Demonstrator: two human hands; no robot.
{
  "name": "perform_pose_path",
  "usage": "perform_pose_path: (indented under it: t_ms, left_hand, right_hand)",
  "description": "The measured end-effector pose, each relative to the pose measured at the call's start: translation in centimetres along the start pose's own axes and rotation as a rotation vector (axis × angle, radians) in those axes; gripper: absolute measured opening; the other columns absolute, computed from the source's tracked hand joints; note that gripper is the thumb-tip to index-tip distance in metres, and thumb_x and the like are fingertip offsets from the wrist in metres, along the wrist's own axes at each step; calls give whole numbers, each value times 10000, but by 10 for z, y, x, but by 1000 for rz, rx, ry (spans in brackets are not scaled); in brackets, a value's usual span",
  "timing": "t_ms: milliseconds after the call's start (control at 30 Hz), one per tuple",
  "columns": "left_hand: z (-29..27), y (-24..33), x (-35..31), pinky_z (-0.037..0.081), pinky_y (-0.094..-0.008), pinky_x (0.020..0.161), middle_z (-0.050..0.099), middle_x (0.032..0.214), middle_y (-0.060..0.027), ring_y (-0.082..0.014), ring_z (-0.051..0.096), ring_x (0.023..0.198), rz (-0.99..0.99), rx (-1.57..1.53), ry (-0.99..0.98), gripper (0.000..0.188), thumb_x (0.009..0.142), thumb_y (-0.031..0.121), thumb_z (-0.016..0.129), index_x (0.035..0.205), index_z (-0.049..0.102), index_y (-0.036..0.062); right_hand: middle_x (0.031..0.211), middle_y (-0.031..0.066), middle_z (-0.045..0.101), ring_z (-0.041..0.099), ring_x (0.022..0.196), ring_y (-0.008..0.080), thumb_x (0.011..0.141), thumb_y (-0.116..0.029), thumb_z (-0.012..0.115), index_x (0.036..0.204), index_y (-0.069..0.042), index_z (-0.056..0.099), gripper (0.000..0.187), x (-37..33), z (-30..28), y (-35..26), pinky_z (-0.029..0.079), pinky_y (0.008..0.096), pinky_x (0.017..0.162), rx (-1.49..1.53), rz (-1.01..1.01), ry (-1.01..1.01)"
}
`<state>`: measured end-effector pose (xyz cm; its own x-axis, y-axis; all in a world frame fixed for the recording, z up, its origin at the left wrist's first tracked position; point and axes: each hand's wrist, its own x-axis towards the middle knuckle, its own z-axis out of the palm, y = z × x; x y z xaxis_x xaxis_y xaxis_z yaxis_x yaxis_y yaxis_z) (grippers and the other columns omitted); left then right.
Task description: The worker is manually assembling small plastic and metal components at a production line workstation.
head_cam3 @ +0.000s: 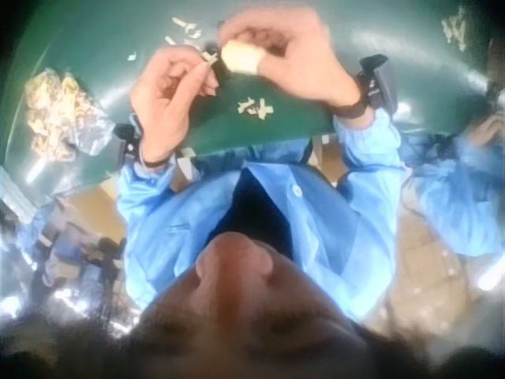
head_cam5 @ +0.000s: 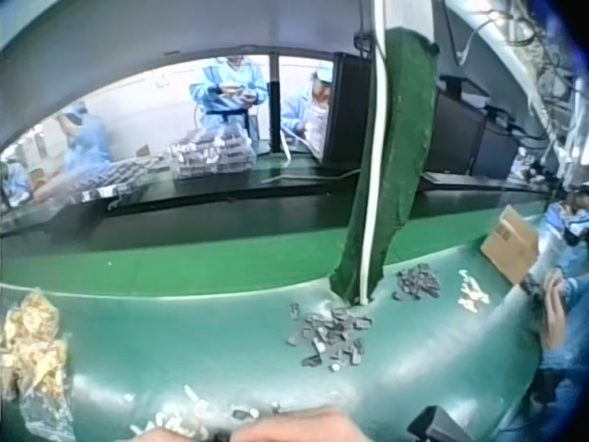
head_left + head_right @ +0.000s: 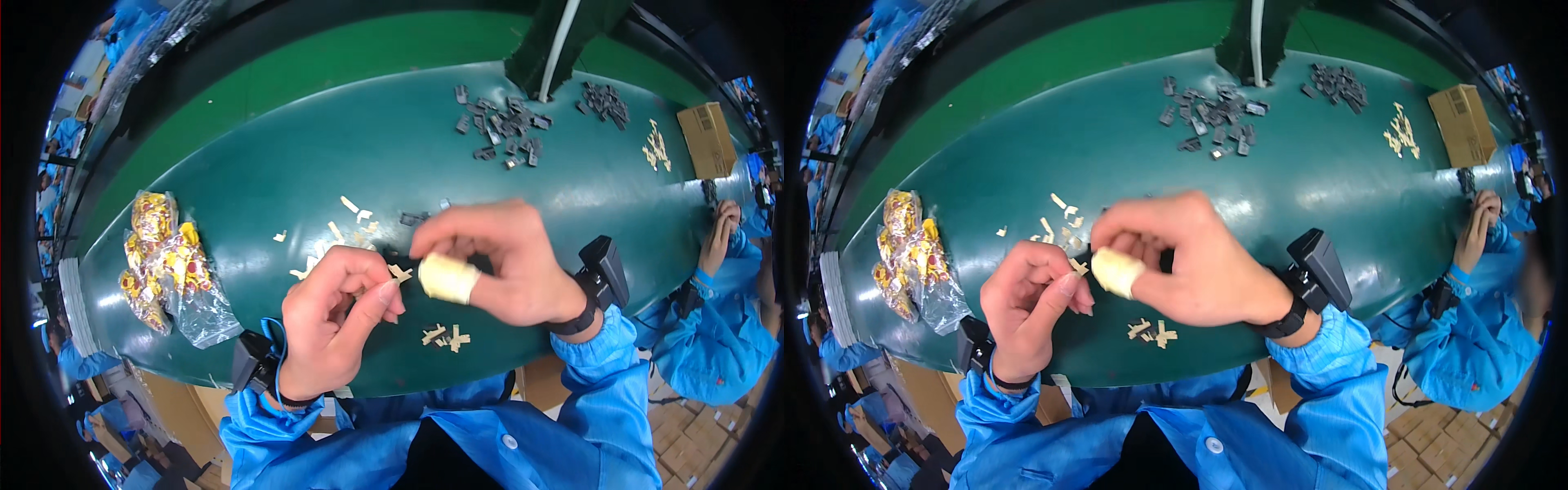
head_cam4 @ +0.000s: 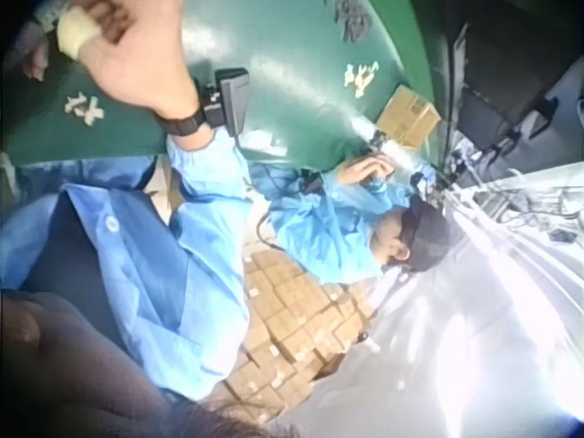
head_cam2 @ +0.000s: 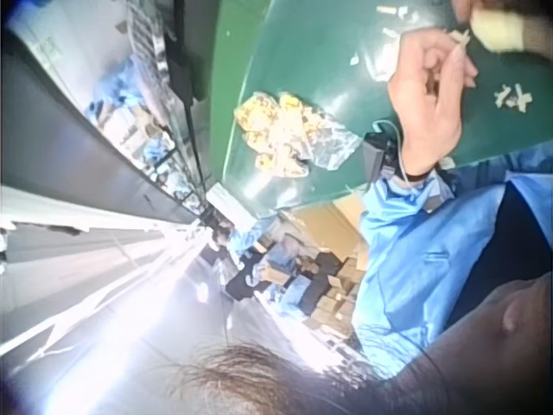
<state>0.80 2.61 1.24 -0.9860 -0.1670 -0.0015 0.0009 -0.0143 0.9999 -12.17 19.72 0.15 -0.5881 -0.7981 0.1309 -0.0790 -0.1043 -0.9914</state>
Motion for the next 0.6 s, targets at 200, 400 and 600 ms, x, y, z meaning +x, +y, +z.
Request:
perform_pose_path:
  t_ms: [200, 400, 600]
  left_hand:
    - [3, -3, 0, 495, -229, 681, 645, 858, -96, -109, 608, 760, -37, -119, 16, 81, 985, -31, 525, 1064, 525, -50]
    - [6, -11, 0, 513, -258, 639, 653, 824, -109, -132, 642, 711, 160, 254, 67, 88, 943, -48, 584, 1027, 559, -55]
    - [5, -10, 3, 500, -272, 600, 637, 781, -120, -156, 639, 652, 222, 363, 34, 95, 918, -54, 608, 1004, 568, -53]
  right_hand:
    - [786, 83, 687, 654, 645, 125, 861, 9, 634, 963, 21, 640, 103, -2, 14, 0, 485, 249, 545, -74, -123, -23]
    - [783, 92, 663, 631, 602, 177, 841, 40, 620, 964, 18, 618, 125, 0, 15, 5, 468, 297, 529, -194, -234, 0]
    - [879, 159, 664, 650, 734, 307, 825, 14, 651, 993, 48, 625, 173, -1, 11, 7, 516, 353, 643, -317, -296, -43]
